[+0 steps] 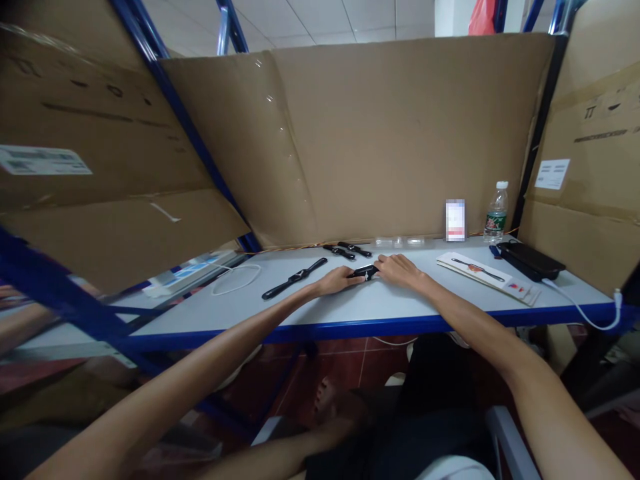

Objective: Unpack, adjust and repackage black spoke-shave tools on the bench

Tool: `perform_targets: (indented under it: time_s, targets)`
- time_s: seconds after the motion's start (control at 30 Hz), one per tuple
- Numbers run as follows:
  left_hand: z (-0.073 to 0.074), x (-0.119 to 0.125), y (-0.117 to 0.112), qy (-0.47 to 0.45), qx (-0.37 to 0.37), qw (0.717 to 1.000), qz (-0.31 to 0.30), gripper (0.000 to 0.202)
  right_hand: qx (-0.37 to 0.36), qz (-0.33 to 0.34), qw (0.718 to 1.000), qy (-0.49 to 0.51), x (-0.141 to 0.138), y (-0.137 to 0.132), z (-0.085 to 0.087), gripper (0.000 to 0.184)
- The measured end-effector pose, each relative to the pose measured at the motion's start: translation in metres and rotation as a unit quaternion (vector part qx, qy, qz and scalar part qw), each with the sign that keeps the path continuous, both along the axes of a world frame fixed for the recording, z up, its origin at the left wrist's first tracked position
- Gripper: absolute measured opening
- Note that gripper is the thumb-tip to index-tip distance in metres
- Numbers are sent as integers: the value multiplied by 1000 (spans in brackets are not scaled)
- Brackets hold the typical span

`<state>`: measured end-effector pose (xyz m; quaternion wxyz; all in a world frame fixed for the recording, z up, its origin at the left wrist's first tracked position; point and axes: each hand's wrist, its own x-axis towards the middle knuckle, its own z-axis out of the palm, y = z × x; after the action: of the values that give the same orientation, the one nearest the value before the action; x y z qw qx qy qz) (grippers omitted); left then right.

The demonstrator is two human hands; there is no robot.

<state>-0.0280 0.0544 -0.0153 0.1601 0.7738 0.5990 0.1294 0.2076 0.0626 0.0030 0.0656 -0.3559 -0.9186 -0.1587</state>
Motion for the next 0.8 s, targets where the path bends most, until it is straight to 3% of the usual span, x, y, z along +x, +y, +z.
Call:
perform_targets:
  time_s: [0.4, 0.8]
  targets:
    - [-2, -5, 8, -44, -10, 998, -38, 62, 5, 8, 999, -35, 0, 2, -4, 36]
    - [-4, -4, 10, -5, 23, 999, -36, 56, 18, -5, 999, -50, -2, 2, -6, 37]
